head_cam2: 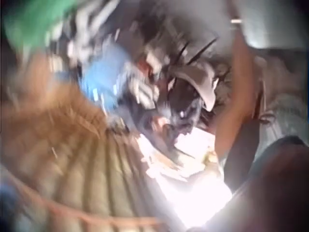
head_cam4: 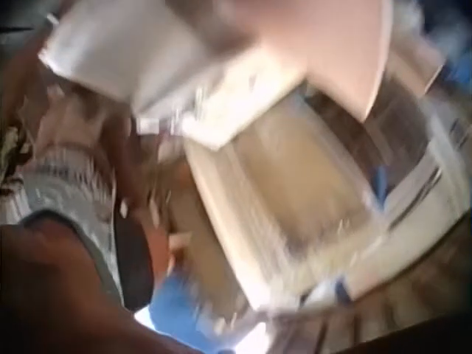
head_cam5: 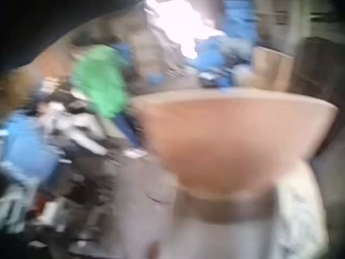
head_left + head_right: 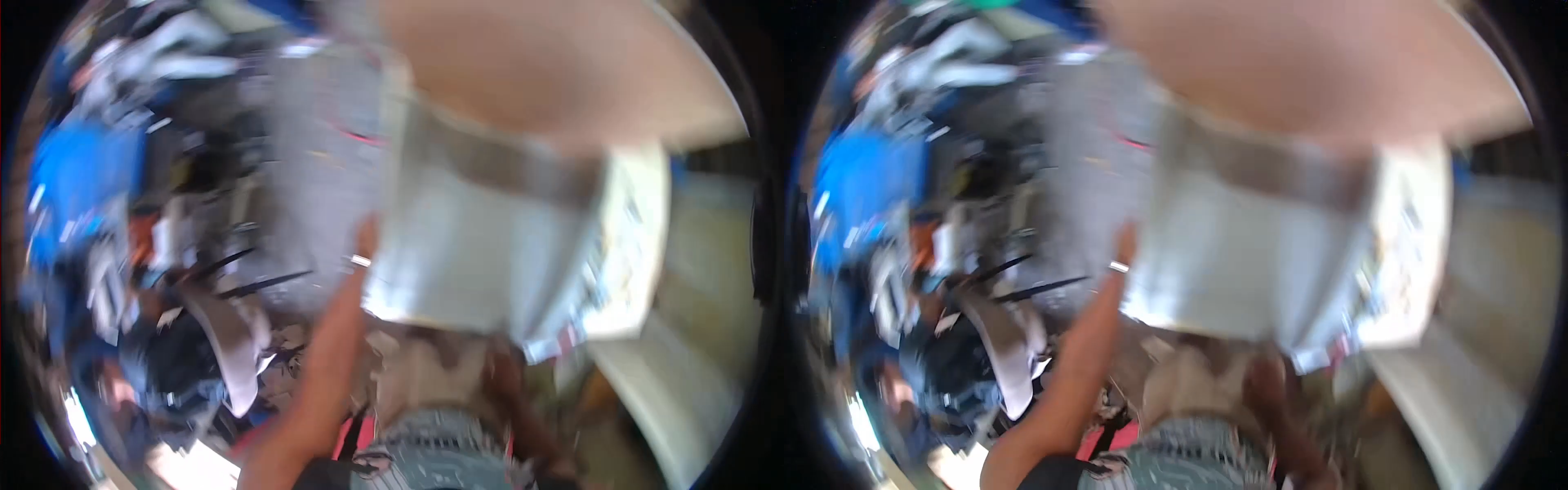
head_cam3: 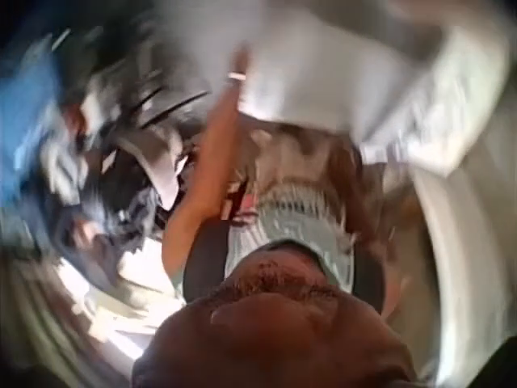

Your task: Attaching and trimming fabric on a wooden furniture frame using a staple gun and scissors.

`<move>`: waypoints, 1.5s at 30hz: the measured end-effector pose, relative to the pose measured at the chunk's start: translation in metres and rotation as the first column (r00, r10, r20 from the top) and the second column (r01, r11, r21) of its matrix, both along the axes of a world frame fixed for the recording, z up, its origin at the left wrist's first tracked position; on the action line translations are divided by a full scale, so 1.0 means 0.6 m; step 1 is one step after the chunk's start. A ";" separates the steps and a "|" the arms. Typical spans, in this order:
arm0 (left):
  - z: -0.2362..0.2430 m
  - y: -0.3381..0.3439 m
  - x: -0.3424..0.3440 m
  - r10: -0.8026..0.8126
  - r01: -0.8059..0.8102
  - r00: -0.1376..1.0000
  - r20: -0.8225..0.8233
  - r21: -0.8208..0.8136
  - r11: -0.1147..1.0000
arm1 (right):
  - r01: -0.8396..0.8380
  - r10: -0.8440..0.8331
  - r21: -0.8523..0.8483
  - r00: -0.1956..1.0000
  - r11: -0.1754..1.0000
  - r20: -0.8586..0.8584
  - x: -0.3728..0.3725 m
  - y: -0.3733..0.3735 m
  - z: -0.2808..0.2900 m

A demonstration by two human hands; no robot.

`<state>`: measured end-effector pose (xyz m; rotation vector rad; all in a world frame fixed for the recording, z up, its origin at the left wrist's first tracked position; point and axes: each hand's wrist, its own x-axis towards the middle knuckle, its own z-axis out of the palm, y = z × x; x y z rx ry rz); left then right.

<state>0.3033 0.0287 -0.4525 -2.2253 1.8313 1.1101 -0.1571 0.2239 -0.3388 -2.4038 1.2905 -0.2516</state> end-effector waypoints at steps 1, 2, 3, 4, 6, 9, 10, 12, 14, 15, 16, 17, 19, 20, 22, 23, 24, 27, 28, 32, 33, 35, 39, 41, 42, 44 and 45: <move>0.007 0.001 0.015 0.233 -0.234 0.972 -0.019 -0.046 0.971 | 0.211 -0.198 0.130 0.974 0.969 -0.108 -0.033 -0.042 0.052; -0.009 0.020 0.053 0.175 -0.149 0.973 0.150 -0.173 0.974 | 0.398 -0.361 0.221 0.913 0.890 -0.189 -0.057 -0.096 0.088; -0.061 0.060 0.143 0.131 0.023 0.972 0.195 -0.634 0.773 | 0.519 -0.526 0.098 0.848 0.849 0.066 -0.076 -0.153 0.103; -0.086 0.061 0.166 0.064 0.154 0.915 0.397 -0.494 0.856 | 0.609 -0.616 0.146 0.788 0.780 0.003 -0.126 -0.178 0.106; -0.086 0.012 0.113 0.076 -0.030 0.994 0.085 -0.446 0.894 | 0.704 -0.704 -0.019 0.707 0.710 -0.074 -0.230 -0.184 0.073; -0.062 0.009 0.063 0.368 -0.440 0.896 -0.249 -0.395 0.806 | 0.768 -0.770 -0.056 0.635 0.638 -0.064 -0.301 -0.229 0.022; -0.035 0.018 0.047 0.393 -0.429 0.903 -0.176 -0.302 0.851 | 0.756 -0.755 -0.032 0.648 0.654 -0.101 -0.305 -0.253 0.014; -0.028 0.063 0.173 -0.078 0.224 0.956 0.284 -0.531 0.817 | 0.662 -0.663 0.060 0.748 0.747 0.008 -0.279 -0.303 -0.037; -0.039 0.062 0.163 -0.004 0.238 0.916 0.401 -0.537 0.809 | 0.545 -0.546 0.033 0.838 0.838 0.001 -0.268 -0.325 -0.090; -0.043 0.021 0.107 -0.139 0.238 0.910 0.392 -0.216 0.947 | 0.585 -0.582 -0.001 0.807 0.811 -0.097 -0.305 -0.306 -0.126; -0.047 0.016 0.085 -0.090 0.325 0.922 0.377 -0.626 0.709 | 0.604 -0.595 -0.026 0.776 0.797 -0.209 -0.321 -0.312 -0.159; -0.014 -0.004 0.015 -0.084 0.215 0.961 0.262 -0.527 0.822 | 0.670 -0.652 0.012 0.726 0.742 -0.219 -0.323 -0.305 -0.161; 0.063 -0.025 -0.033 0.412 -0.389 0.911 -0.011 -0.354 0.850 | 0.749 -0.672 0.117 0.643 0.653 -0.367 -0.299 -0.332 -0.148; 0.093 -0.022 -0.026 0.456 -0.439 0.890 -0.031 -0.329 0.836 | 0.772 -0.675 0.203 0.628 0.602 -0.387 -0.276 -0.356 -0.136; 0.122 -0.032 -0.034 0.485 -0.488 0.870 -0.090 -0.289 0.823 | 0.727 -0.630 0.261 0.683 0.636 -0.370 -0.293 -0.372 -0.140; 0.135 -0.033 -0.034 0.486 -0.494 0.868 -0.103 -0.279 0.823 | 0.730 -0.641 0.224 0.677 0.645 -0.361 -0.288 -0.373 -0.133; 0.135 -0.042 -0.043 0.487 -0.504 0.863 -0.131 -0.262 0.823 | 0.709 -0.643 0.249 0.704 0.660 -0.303 -0.319 -0.366 -0.130; 0.119 -0.047 -0.049 0.477 -0.546 0.824 -0.305 -0.206 0.812 | 0.753 -0.747 0.321 0.642 0.574 -0.170 -0.342 -0.343 -0.022; 0.116 -0.042 -0.040 0.498 -0.570 0.808 -0.317 -0.202 0.796 | 0.757 -0.698 0.188 0.651 0.626 -0.298 -0.306 -0.341 0.032; 0.105 -0.042 -0.043 0.435 -0.557 0.786 -0.438 -0.198 0.807 | 0.613 -0.815 0.620 0.574 0.490 0.076 -0.220 -0.276 0.224; 0.112 -0.047 -0.043 0.397 -0.501 0.822 -0.409 -0.189 0.844 | 0.587 -0.845 0.673 0.524 0.450 0.107 -0.126 -0.267 0.286; 0.094 -0.045 -0.032 0.252 -0.323 0.927 -0.276 -0.250 0.913 | 0.504 -0.737 0.784 0.670 0.362 -0.090 -0.024 -0.278 0.343; 0.038 -0.015 -0.016 0.357 -0.505 0.806 -0.472 -0.234 0.831 | 0.231 -0.432 0.791 0.901 0.567 0.047 0.169 -0.312 0.318; 0.073 -0.006 -0.011 0.541 -0.762 0.560 -0.627 -0.133 0.634 | 0.208 -0.300 0.727 0.954 0.655 -0.003 0.220 -0.319 0.316; 0.061 0.014 -0.001 0.449 -0.715 0.640 -0.623 -0.269 0.645 | 0.237 -0.358 0.735 0.934 0.636 0.008 0.247 -0.317 0.317; 0.022 0.059 0.005 0.446 -0.714 0.517 -0.731 -0.080 0.696 | 0.221 -0.376 0.737 0.925 0.639 0.048 0.271 -0.313 0.309; 0.087 0.043 -0.020 0.432 -0.605 0.648 -0.627 -0.079 0.792 | 0.250 -0.393 0.723 0.919 0.644 0.032 0.258 -0.311 0.304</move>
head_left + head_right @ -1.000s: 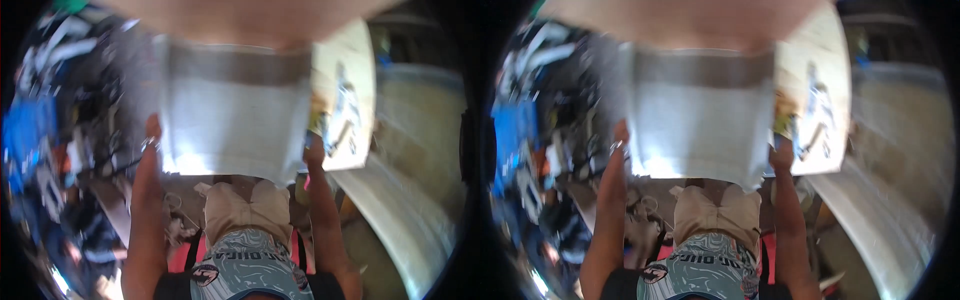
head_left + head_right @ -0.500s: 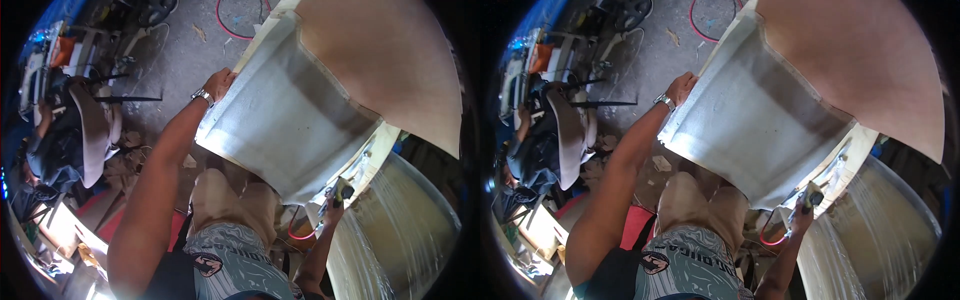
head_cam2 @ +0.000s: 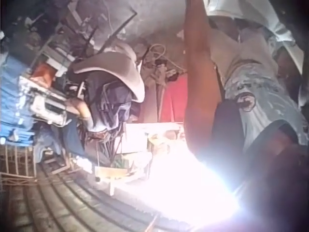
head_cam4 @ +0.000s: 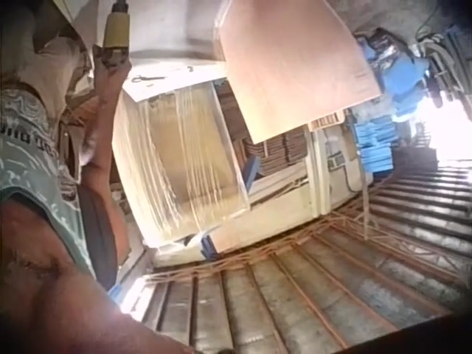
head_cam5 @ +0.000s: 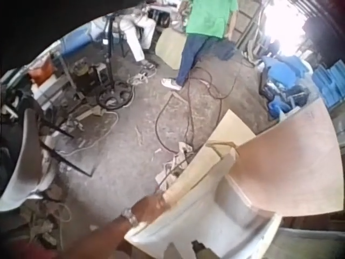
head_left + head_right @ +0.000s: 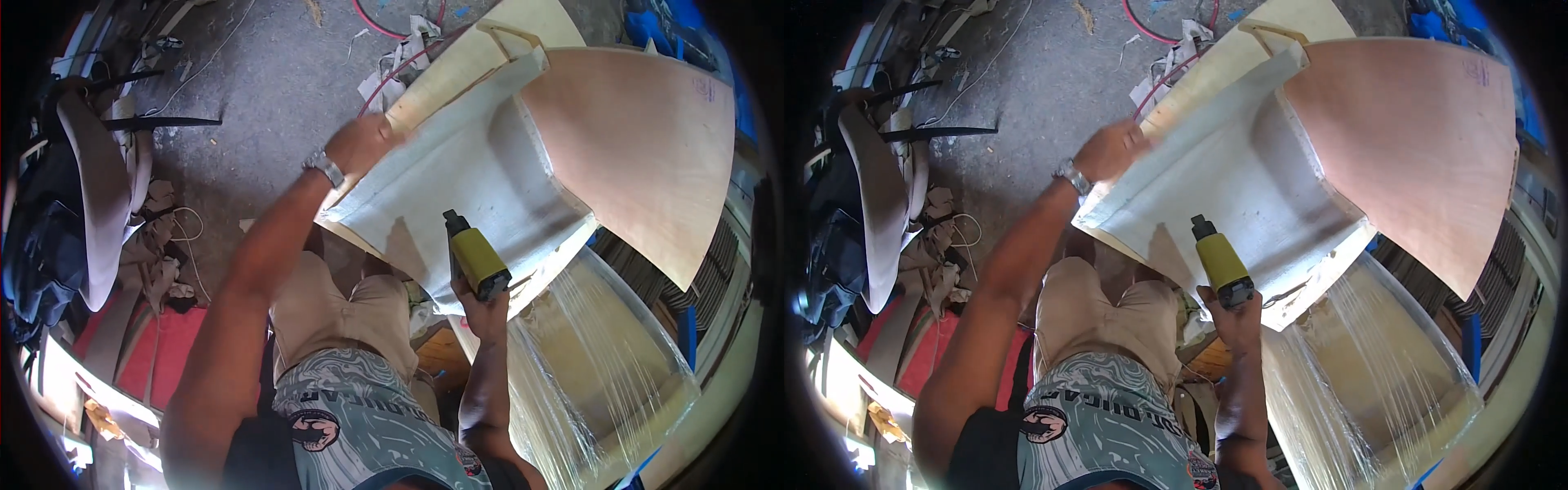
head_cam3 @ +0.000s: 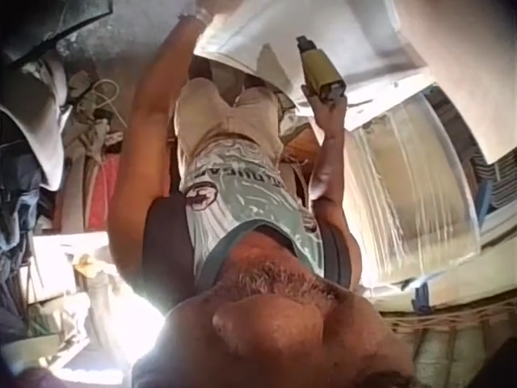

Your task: Attaching and trimming fabric on a wooden furniture frame using a staple gun and scissors.

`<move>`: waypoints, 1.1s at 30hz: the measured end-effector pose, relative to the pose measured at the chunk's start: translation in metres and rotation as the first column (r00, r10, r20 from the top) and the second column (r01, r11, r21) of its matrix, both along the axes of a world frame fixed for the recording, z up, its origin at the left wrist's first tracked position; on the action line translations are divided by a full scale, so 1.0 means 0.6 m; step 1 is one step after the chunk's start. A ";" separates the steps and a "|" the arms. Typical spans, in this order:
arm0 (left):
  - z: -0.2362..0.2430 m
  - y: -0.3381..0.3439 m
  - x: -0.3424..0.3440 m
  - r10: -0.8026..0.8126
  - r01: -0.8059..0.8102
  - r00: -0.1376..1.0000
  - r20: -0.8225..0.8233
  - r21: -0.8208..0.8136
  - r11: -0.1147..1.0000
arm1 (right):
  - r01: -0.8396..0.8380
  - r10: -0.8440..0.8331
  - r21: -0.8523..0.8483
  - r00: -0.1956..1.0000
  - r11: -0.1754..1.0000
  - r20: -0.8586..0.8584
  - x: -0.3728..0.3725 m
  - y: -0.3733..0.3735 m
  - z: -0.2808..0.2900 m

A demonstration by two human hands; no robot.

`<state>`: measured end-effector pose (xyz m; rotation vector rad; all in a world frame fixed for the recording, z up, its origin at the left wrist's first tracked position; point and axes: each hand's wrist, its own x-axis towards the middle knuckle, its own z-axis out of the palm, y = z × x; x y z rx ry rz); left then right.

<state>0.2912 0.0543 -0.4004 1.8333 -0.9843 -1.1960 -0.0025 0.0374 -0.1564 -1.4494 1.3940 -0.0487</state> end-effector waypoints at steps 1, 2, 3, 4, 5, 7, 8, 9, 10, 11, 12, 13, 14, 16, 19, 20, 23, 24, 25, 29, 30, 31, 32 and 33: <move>0.097 -0.013 -0.031 -0.144 0.135 0.984 0.106 0.092 0.987 | 0.056 -0.055 0.025 0.998 0.998 -0.032 -0.019 0.003 -0.001; 0.133 -0.007 -0.041 -0.138 0.116 0.978 0.158 0.141 0.983 | 0.086 -0.084 0.065 0.996 0.994 -0.041 -0.027 0.006 -0.004; 0.144 0.002 -0.047 -0.132 0.110 0.978 0.164 0.138 0.984 | 0.079 -0.066 0.115 0.991 0.990 -0.118 -0.034 0.011 -0.008; 0.151 0.008 -0.054 -0.088 0.066 0.974 0.207 0.109 0.992 | 0.053 -0.037 0.129 0.991 0.990 -0.128 -0.040 0.015 -0.012; 0.158 0.010 -0.061 -0.044 0.025 0.967 0.249 0.082 0.996 | 0.028 -0.007 0.147 0.990 0.989 -0.138 -0.049 0.021 -0.019; 0.168 0.003 -0.065 -0.085 0.050 0.939 0.334 0.113 0.992 | 0.029 -0.019 0.166 0.998 0.986 -0.059 -0.065 0.037 -0.036; 0.167 0.002 -0.066 -0.106 0.063 0.933 0.345 0.133 0.989 | -0.005 0.012 0.176 0.999 0.984 -0.040 -0.079 0.040 -0.045; 0.167 0.005 -0.071 -0.114 0.084 0.863 0.491 0.084 0.993 | -0.057 0.060 0.165 0.998 0.985 -0.013 -0.096 0.041 -0.060; 0.164 0.002 -0.080 -0.122 0.088 0.856 0.502 0.091 0.992 | -0.054 0.054 0.171 0.999 0.984 0.001 -0.115 0.038 -0.068; 0.161 0.000 -0.083 -0.101 0.097 0.834 0.543 0.035 0.995 | -0.079 0.078 0.158 0.997 0.984 0.012 -0.114 0.037 -0.069; 0.159 0.000 -0.087 -0.078 0.111 0.810 0.581 -0.021 0.994 | -0.103 0.100 0.143 0.995 0.984 0.024 -0.116 0.036 -0.072; 0.159 0.003 -0.089 -0.095 0.125 0.798 0.595 -0.010 0.992 | -0.137 0.137 0.123 0.990 0.983 0.012 -0.123 0.035 -0.074; 0.158 0.002 -0.092 -0.106 0.105 0.829 0.548 0.033 0.994 | -0.125 0.123 0.123 0.992 0.985 0.024 -0.127 0.031 -0.072; 0.148 0.008 -0.083 -0.087 0.103 0.853 0.515 -0.002 0.995 | -0.094 0.091 0.111 0.995 0.989 0.032 -0.133 0.016 -0.063; 0.155 0.010 -0.063 -0.077 0.071 0.929 0.361 0.029 0.997 | -0.092 0.089 0.109 0.995 0.990 0.034 -0.151 -0.011 -0.052; 0.151 0.012 -0.059 -0.080 0.074 0.925 0.371 0.028 0.997 | -0.090 0.086 0.106 0.995 0.990 0.044 -0.149 -0.020 -0.052; 0.129 0.018 -0.053 0.004 -0.022 0.989 0.148 0.120 0.993 | -0.138 0.137 0.003 0.987 0.990 0.084 -0.125 -0.054 -0.035; 0.119 0.022 -0.052 0.059 -0.065 0.997 0.053 0.101 0.993 | -0.145 0.145 0.002 0.986 0.989 0.088 -0.115 -0.063 -0.038; 0.109 0.028 -0.049 0.116 -0.112 0.992 -0.045 0.086 0.990 | -0.185 0.188 -0.039 0.974 0.982 0.128 -0.106 -0.073 -0.042; 0.093 0.037 -0.075 0.245 -0.245 0.969 -0.019 -0.015 0.969 | -0.283 0.295 -0.117 0.949 0.952 0.109 -0.045 -0.106 -0.054; 0.088 0.039 -0.075 0.261 -0.262 0.965 -0.024 -0.012 0.965 | -0.301 0.314 -0.141 0.946 0.943 0.081 -0.020 -0.113 -0.054; 0.082 0.042 -0.073 0.270 -0.270 0.963 0.024 0.002 0.963 | -0.312 0.321 -0.105 0.943 0.944 0.085 0.002 -0.121 -0.054; 0.085 0.039 -0.076 0.272 -0.274 0.960 0.065 0.016 0.962 | -0.326 0.333 -0.102 0.940 0.940 0.072 0.014 -0.126 -0.062; 0.087 0.036 -0.073 0.277 -0.279 0.960 0.039 0.042 0.959 | -0.346 0.360 -0.146 0.929 0.927 0.087 0.024 -0.128 -0.072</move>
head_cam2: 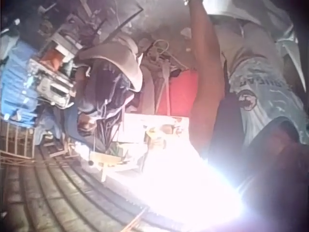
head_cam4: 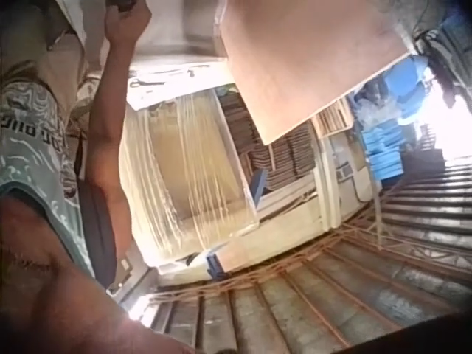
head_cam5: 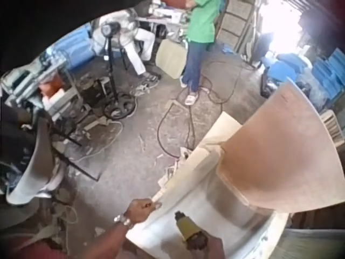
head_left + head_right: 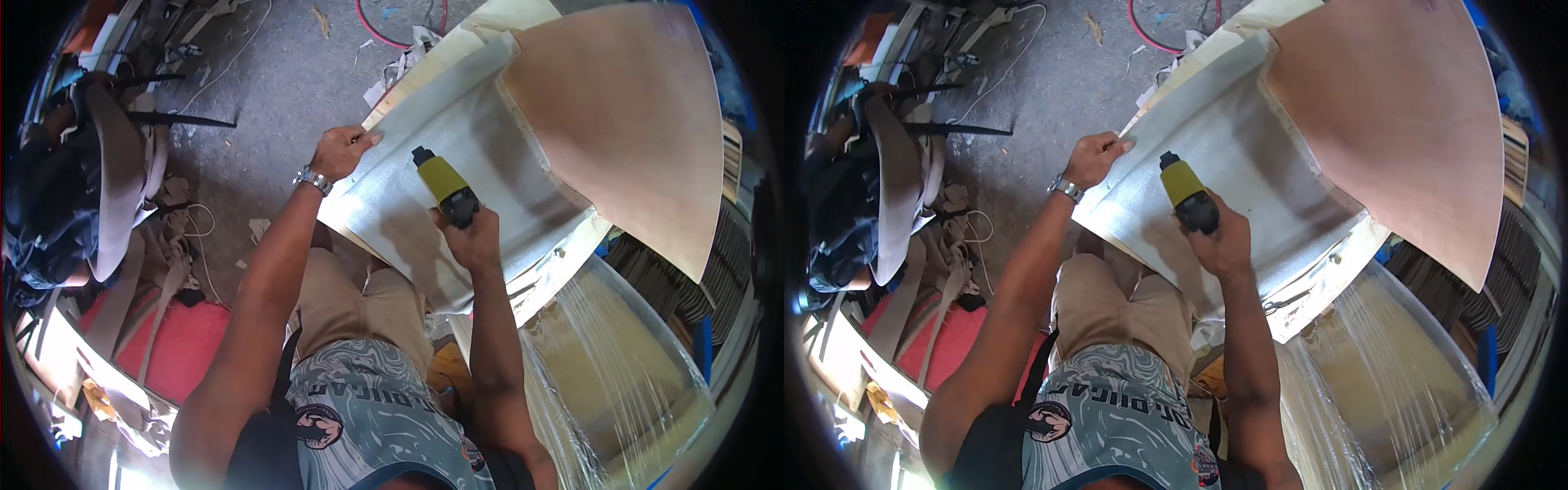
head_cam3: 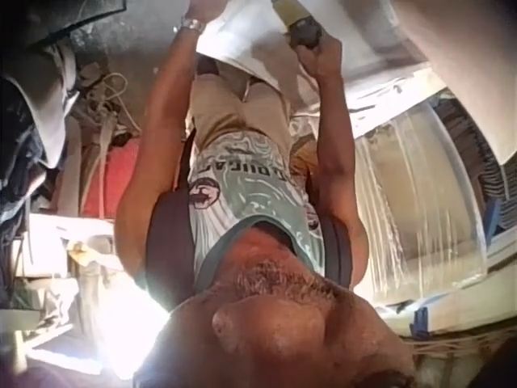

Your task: Attaching and trimming fabric on a wooden furniture frame using a staple gun and scissors.

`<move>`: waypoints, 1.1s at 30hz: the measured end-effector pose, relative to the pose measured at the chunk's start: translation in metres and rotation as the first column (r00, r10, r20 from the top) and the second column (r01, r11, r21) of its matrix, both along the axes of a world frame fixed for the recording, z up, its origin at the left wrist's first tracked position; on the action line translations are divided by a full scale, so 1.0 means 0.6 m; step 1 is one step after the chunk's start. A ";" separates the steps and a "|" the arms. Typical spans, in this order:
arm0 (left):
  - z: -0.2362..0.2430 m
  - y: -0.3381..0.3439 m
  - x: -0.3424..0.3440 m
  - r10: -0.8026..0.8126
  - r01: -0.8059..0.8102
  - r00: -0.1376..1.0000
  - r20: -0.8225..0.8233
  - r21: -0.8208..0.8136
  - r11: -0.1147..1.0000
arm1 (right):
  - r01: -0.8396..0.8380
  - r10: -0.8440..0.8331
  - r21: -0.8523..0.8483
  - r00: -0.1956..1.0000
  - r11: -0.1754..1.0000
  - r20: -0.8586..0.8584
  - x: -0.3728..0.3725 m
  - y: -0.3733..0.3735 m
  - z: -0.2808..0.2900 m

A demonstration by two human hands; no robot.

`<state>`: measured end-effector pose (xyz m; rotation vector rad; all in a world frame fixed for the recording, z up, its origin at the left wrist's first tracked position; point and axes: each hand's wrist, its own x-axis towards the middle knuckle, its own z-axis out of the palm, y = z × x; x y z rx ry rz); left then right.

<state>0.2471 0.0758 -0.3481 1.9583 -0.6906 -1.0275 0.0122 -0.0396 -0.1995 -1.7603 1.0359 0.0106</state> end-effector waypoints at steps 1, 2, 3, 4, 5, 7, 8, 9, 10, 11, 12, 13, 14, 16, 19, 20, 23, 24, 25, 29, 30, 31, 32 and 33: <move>0.002 -0.002 0.005 0.011 -0.011 1.000 -0.016 -0.002 1.000 | -0.024 0.025 -0.037 0.999 0.999 0.029 0.009 -0.002 -0.008; 0.002 -0.003 0.013 -0.030 0.030 0.999 -0.010 -0.015 0.999 | -0.037 0.038 -0.037 0.999 0.999 0.015 0.020 -0.002 -0.014; 0.001 -0.005 0.020 -0.073 0.073 0.997 -0.004 -0.028 0.997 | -0.052 0.051 -0.050 0.999 0.997 -0.004 0.030 -0.002 -0.019; 0.000 -0.005 0.027 -0.103 0.100 0.994 -0.030 -0.064 0.993 | -0.065 0.063 -0.063 0.998 0.996 -0.024 0.038 -0.002 -0.024; -0.004 -0.006 0.034 -0.094 0.091 0.995 -0.043 -0.067 0.994 | -0.074 0.071 -0.064 0.997 0.995 -0.038 0.046 -0.002 -0.028; -0.013 -0.008 0.045 -0.182 0.177 0.981 -0.061 -0.079 0.981 | -0.100 0.090 -0.063 0.986 0.993 -0.138 0.058 -0.001 -0.034; -0.017 -0.008 0.049 -0.188 0.180 0.980 -0.069 -0.112 0.977 | -0.108 0.098 -0.061 0.984 0.992 -0.147 0.063 0.002 -0.032; -0.020 -0.007 0.051 -0.181 0.172 0.980 -0.078 -0.113 0.979 | -0.110 0.100 -0.055 0.982 0.992 -0.163 0.070 0.004 -0.027; -0.023 -0.008 0.053 -0.202 0.192 0.975 -0.088 -0.114 0.975 | -0.113 0.102 -0.049 0.979 0.992 -0.177 0.075 0.007 -0.025; -0.021 -0.010 0.053 -0.227 0.215 0.969 -0.099 -0.118 0.969 | -0.116 0.105 -0.049 0.977 0.992 -0.186 0.076 0.010 -0.025; -0.019 -0.010 0.053 -0.225 0.212 0.969 -0.106 -0.120 0.970 | -0.117 0.107 -0.052 0.980 0.992 -0.169 0.076 0.013 -0.026; -0.017 -0.011 0.054 -0.240 0.227 0.966 -0.100 -0.121 0.966 | -0.118 0.108 -0.056 0.983 0.991 -0.150 0.076 0.016 -0.027; -0.018 -0.011 0.055 -0.255 0.244 0.963 -0.090 -0.123 0.962 | -0.119 0.109 -0.056 0.982 0.991 -0.154 0.078 0.017 -0.029; -0.018 -0.011 0.056 -0.256 0.244 0.962 -0.098 -0.121 0.962 | -0.165 0.155 -0.079 0.981 0.983 -0.119 0.081 0.020 -0.035; -0.017 -0.005 0.051 -0.231 0.223 0.971 -0.056 -0.122 0.967 | -0.209 0.181 -0.177 0.971 0.962 -0.159 0.068 0.025 -0.073; -0.016 -0.002 0.047 -0.202 0.199 0.979 -0.007 -0.126 0.972 | -0.208 0.181 -0.174 0.971 0.963 -0.159 0.068 0.027 -0.076; -0.002 0.025 0.013 -0.093 0.112 0.983 0.158 -0.119 0.987 | -0.205 0.165 -0.188 0.965 0.961 -0.205 0.068 0.030 -0.082; 0.021 0.031 0.003 -0.148 0.149 0.976 0.160 0.006 0.989 | -0.187 0.156 -0.187 0.973 0.964 -0.169 0.064 0.028 -0.082; 0.024 0.043 -0.011 -0.112 0.125 0.972 0.208 -0.048 0.991 | -0.170 0.146 -0.185 0.980 0.968 -0.133 0.060 0.026 -0.082; 0.027 0.072 -0.038 0.009 -0.004 0.973 0.232 -0.022 1.000 | -0.157 0.139 -0.167 0.984 0.973 -0.114 0.065 0.028 -0.080; 0.028 0.072 -0.037 0.047 -0.057 0.987 0.154 0.062 0.996 | -0.148 0.129 -0.158 0.984 0.976 -0.122 0.071 0.032 -0.074; 0.015 0.074 -0.029 0.073 -0.080 0.988 0.137 0.050 0.996 | -0.138 0.119 -0.149 0.984 0.979 -0.132 0.076 0.034 -0.070; 0.002 0.077 -0.020 0.057 -0.060 0.994 0.097 0.032 0.998 | -0.142 0.122 -0.149 0.984 0.979 -0.132 0.077 0.032 -0.066; -0.003 0.079 -0.008 0.036 -0.037 0.998 0.057 0.016 0.999 | -0.146 0.127 -0.141 0.983 0.979 -0.136 0.079 0.036 -0.063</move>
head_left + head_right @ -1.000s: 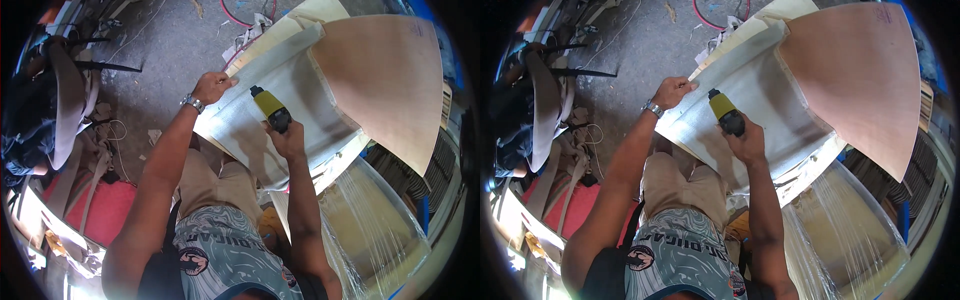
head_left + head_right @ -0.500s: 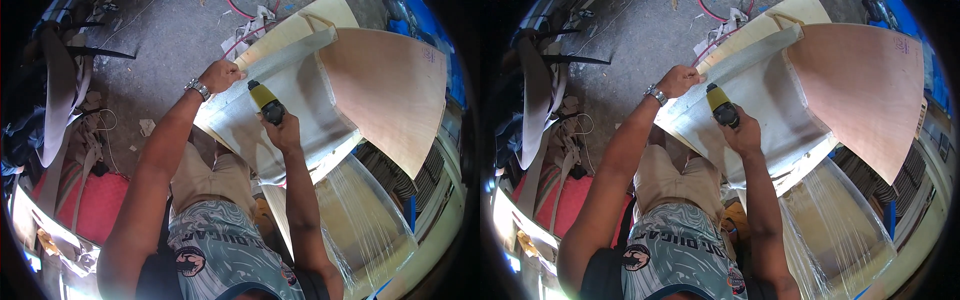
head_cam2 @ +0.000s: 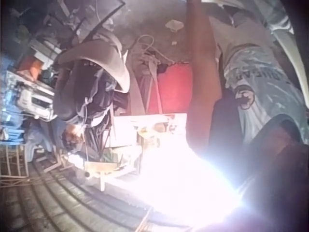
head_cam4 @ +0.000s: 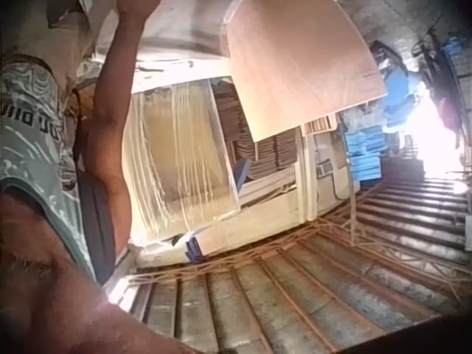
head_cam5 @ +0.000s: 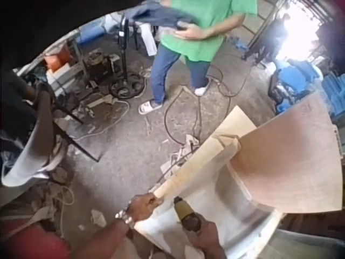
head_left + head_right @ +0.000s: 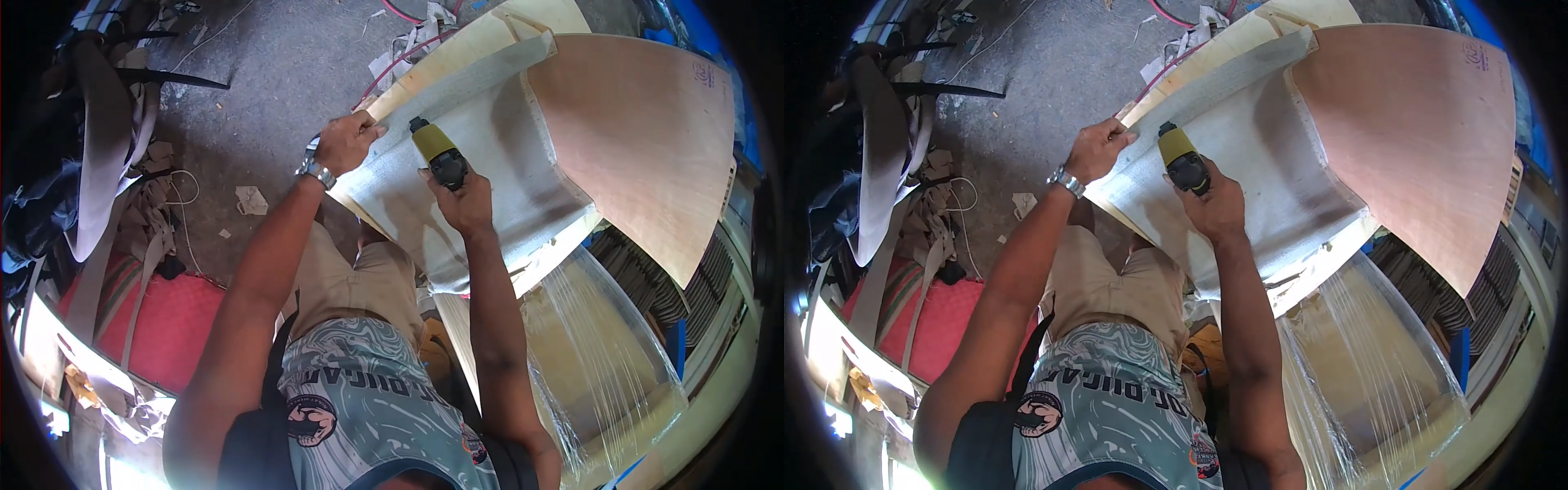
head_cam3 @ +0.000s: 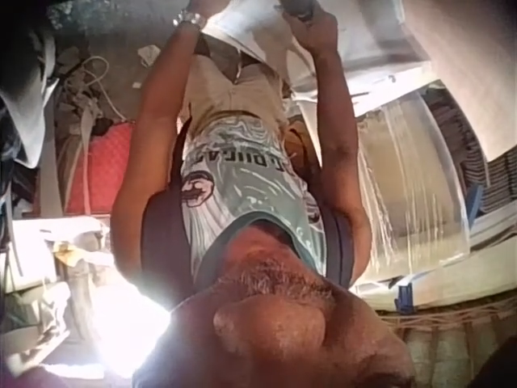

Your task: Attaching and trimming fabric on a wooden furniture frame using a staple gun and scissors.

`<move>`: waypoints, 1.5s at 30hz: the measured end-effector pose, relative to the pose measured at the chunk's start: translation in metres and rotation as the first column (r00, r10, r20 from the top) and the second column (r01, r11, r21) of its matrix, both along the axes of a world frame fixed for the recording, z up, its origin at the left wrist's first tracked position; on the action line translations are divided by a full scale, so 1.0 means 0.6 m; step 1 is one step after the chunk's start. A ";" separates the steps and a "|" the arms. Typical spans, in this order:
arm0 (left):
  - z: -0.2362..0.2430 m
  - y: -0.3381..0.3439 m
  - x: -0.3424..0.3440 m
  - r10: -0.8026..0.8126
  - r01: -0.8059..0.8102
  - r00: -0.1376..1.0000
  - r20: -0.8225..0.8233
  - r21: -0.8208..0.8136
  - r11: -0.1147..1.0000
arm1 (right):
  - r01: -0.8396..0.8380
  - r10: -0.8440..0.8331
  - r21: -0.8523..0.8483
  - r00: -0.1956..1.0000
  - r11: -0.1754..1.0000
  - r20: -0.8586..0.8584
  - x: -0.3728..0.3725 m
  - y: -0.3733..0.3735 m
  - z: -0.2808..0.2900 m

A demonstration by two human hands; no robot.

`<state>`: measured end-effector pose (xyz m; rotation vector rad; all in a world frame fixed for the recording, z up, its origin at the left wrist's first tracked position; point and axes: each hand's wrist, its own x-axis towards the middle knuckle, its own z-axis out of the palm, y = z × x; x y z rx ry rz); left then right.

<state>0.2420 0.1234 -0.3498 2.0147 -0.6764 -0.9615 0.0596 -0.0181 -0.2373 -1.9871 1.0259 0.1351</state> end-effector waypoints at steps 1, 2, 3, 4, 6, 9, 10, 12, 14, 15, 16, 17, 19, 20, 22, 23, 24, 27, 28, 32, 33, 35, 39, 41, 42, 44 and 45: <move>-0.005 -0.001 0.008 -0.040 0.040 0.999 -0.024 -0.011 0.999 | -0.004 0.004 0.008 1.000 1.000 -0.005 0.001 0.004 0.001; -0.004 -0.003 0.014 -0.040 0.040 0.999 -0.025 -0.012 0.999 | -0.004 0.004 0.007 1.000 1.000 -0.007 -0.003 0.006 -0.001; -0.002 -0.006 0.019 -0.079 0.079 0.996 -0.044 -0.018 0.997 | -0.026 0.026 0.010 1.000 1.000 -0.005 -0.010 0.010 -0.006; 0.000 -0.007 0.022 -0.118 0.116 0.991 -0.061 -0.024 0.993 | -0.048 0.048 0.013 0.999 0.999 -0.004 -0.017 0.014 -0.012; -0.012 -0.004 0.024 -0.123 0.122 0.991 -0.059 -0.033 0.992 | -0.081 0.081 -0.032 0.997 0.996 0.003 -0.024 0.033 -0.029; -0.003 0.012 0.017 -0.095 0.088 0.991 -0.093 -0.071 0.994 | -0.101 0.101 -0.104 0.995 0.989 -0.008 -0.024 0.043 -0.035; 0.006 0.020 0.011 -0.055 0.043 0.991 -0.126 -0.097 0.994 | -0.095 0.093 -0.130 0.995 0.987 -0.019 -0.023 0.045 -0.035; 0.013 0.055 0.006 -0.204 0.204 0.977 0.053 0.009 0.979 | -0.084 0.081 -0.124 0.996 0.989 -0.026 -0.023 0.046 -0.035; 0.021 0.069 -0.006 -0.136 0.136 0.989 0.062 -0.005 0.991 | -0.072 0.068 -0.118 0.997 0.990 -0.032 -0.024 0.046 -0.034; 0.025 0.068 -0.009 -0.091 0.090 0.995 0.045 0.030 0.995 | -0.086 0.084 -0.115 0.996 0.990 -0.018 -0.024 0.046 -0.033; 0.026 0.068 -0.010 -0.047 0.045 0.998 0.029 0.066 0.997 | -0.099 0.099 -0.113 0.995 0.989 -0.004 -0.023 0.048 -0.032; 0.025 0.069 -0.010 -0.043 0.041 0.999 0.021 0.083 0.996 | -0.094 0.094 -0.111 0.996 0.989 -0.002 -0.025 0.052 -0.034; 0.022 0.068 -0.006 -0.051 0.048 0.998 0.029 0.086 0.995 | -0.121 0.123 -0.080 0.992 0.989 0.023 -0.027 0.065 -0.039; 0.021 0.069 -0.004 -0.054 0.050 0.998 0.035 0.090 0.995 | -0.114 0.116 -0.076 0.993 0.991 0.024 -0.025 0.073 -0.037; 0.017 0.072 -0.004 -0.041 0.041 0.999 -0.006 0.082 0.996 | -0.128 0.126 -0.086 0.992 0.988 -0.026 -0.023 0.085 -0.028; 0.015 0.074 -0.006 -0.021 0.025 0.999 -0.047 0.070 0.997 | -0.120 0.119 -0.081 0.993 0.989 -0.023 -0.021 0.085 -0.025; 0.012 0.079 -0.008 -0.028 0.031 0.999 -0.044 0.076 0.997 | -0.111 0.108 -0.092 0.994 0.990 -0.033 -0.018 0.085 -0.022; 0.004 0.099 -0.021 0.025 -0.031 0.997 -0.067 -0.090 0.995 | -0.101 0.096 -0.114 0.994 0.988 -0.046 -0.019 0.085 -0.027; 0.005 0.112 -0.031 0.046 -0.047 0.998 -0.052 -0.014 0.999 | -0.104 0.098 -0.129 0.994 0.986 -0.055 -0.020 0.085 -0.028; -0.008 0.130 -0.047 0.144 -0.147 0.988 0.058 0.046 0.988 | -0.110 0.107 -0.062 0.993 0.992 -0.047 -0.023 0.085 -0.031; -0.011 0.130 -0.046 0.158 -0.163 0.985 0.066 0.067 0.984 | -0.106 0.104 -0.054 0.994 0.993 -0.041 -0.022 0.087 -0.029; -0.010 0.129 -0.035 0.176 -0.178 0.984 0.039 0.065 0.982 | -0.103 0.102 -0.041 0.994 0.994 -0.035 -0.020 0.093 -0.023; -0.007 0.123 -0.017 0.095 -0.089 0.993 -0.070 0.087 0.992 | -0.122 0.123 -0.045 0.992 0.991 0.002 -0.027 0.111 -0.030; -0.015 0.128 -0.008 0.082 -0.078 0.980 -0.183 0.027 0.997 | -0.141 0.144 -0.078 0.989 0.987 0.030 -0.028 0.116 -0.032; -0.020 0.131 -0.002 0.086 -0.082 0.979 -0.183 0.031 0.996 | -0.158 0.158 -0.069 0.987 0.985 0.003 -0.026 0.116 -0.028; -0.026 0.131 0.010 0.045 -0.042 0.955 -0.294 0.014 0.999 | -0.176 0.175 -0.061 0.984 0.982 -0.027 -0.023 0.115 -0.021; -0.025 0.129 0.016 0.015 -0.010 0.954 -0.298 0.018 1.000 | -0.170 0.168 -0.033 0.985 0.985 -0.042 -0.023 0.114 -0.018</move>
